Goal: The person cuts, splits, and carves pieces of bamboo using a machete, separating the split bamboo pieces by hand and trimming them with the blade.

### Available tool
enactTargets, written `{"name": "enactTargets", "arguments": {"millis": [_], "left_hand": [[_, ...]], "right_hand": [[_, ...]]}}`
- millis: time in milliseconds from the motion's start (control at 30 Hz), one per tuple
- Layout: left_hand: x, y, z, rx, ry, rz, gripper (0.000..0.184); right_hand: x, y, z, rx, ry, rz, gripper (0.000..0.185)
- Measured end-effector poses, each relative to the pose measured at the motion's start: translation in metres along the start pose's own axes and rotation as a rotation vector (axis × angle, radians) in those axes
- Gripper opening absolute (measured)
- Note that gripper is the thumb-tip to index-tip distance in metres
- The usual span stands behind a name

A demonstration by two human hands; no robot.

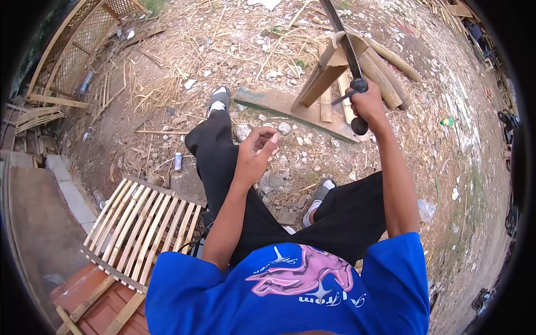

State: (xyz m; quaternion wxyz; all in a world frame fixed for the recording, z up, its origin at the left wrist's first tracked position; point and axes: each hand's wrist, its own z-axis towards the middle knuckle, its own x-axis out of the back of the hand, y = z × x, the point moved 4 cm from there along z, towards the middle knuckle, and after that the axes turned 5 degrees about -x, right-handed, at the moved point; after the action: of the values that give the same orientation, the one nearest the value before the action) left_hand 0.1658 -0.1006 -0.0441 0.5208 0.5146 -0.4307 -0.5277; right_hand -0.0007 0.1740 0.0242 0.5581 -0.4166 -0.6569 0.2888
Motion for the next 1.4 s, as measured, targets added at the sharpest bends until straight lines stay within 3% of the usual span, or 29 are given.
{"name": "enactTargets", "arguments": {"millis": [233, 400, 533, 733, 800, 833, 867, 967, 1000, 1067, 1100, 1300, 1400], "left_hand": [[0.006, -0.008, 0.015, 0.045, 0.114, -0.112, 0.018], [-0.002, -0.016, 0.019, 0.057, 0.076, -0.12, 0.017], [0.003, -0.013, 0.017, 0.053, 0.104, -0.112, 0.017], [0.008, 0.001, 0.009, 0.048, 0.083, -0.156, 0.018], [0.009, 0.006, 0.002, 0.04, 0.07, -0.179, 0.018], [0.013, 0.009, 0.0, 0.023, 0.075, -0.186, 0.019], [0.016, 0.009, 0.002, 0.003, 0.111, -0.189, 0.018], [0.018, 0.011, 0.008, -0.043, 0.172, -0.244, 0.015], [0.021, 0.014, 0.011, -0.049, 0.184, -0.195, 0.015], [0.021, 0.013, 0.012, -0.013, 0.197, -0.221, 0.014], [0.019, 0.01, 0.014, -0.008, 0.205, -0.214, 0.014], [0.007, -0.005, 0.024, 0.04, 0.16, -0.182, 0.016], [0.001, -0.003, 0.019, 0.055, 0.127, -0.164, 0.018]], "right_hand": [[-0.025, -0.019, 0.001, 0.053, 0.051, 0.073, 0.017], [-0.023, -0.039, -0.019, 0.149, 0.072, 0.098, 0.018], [0.033, -0.099, -0.051, 0.185, 0.039, 0.191, 0.021], [0.128, -0.156, -0.082, 0.35, 0.168, -0.105, 0.037], [0.141, -0.147, -0.067, 0.283, 0.063, -0.001, 0.037], [0.123, -0.125, -0.059, 0.112, 0.078, -0.041, 0.036], [0.072, -0.088, -0.048, 0.087, 0.068, -0.117, 0.037], [0.014, 0.009, -0.017, 0.11, 0.119, 0.004, 0.026], [-0.009, -0.002, 0.004, 0.153, 0.103, 0.07, 0.023], [0.012, -0.018, 0.034, -0.026, -0.042, -0.041, 0.014], [0.006, -0.034, 0.032, 0.029, 0.025, -0.008, 0.01], [0.005, -0.039, 0.034, 0.09, 0.043, 0.076, 0.021], [0.048, -0.071, 0.006, 0.184, 0.124, 0.068, 0.027]]}}
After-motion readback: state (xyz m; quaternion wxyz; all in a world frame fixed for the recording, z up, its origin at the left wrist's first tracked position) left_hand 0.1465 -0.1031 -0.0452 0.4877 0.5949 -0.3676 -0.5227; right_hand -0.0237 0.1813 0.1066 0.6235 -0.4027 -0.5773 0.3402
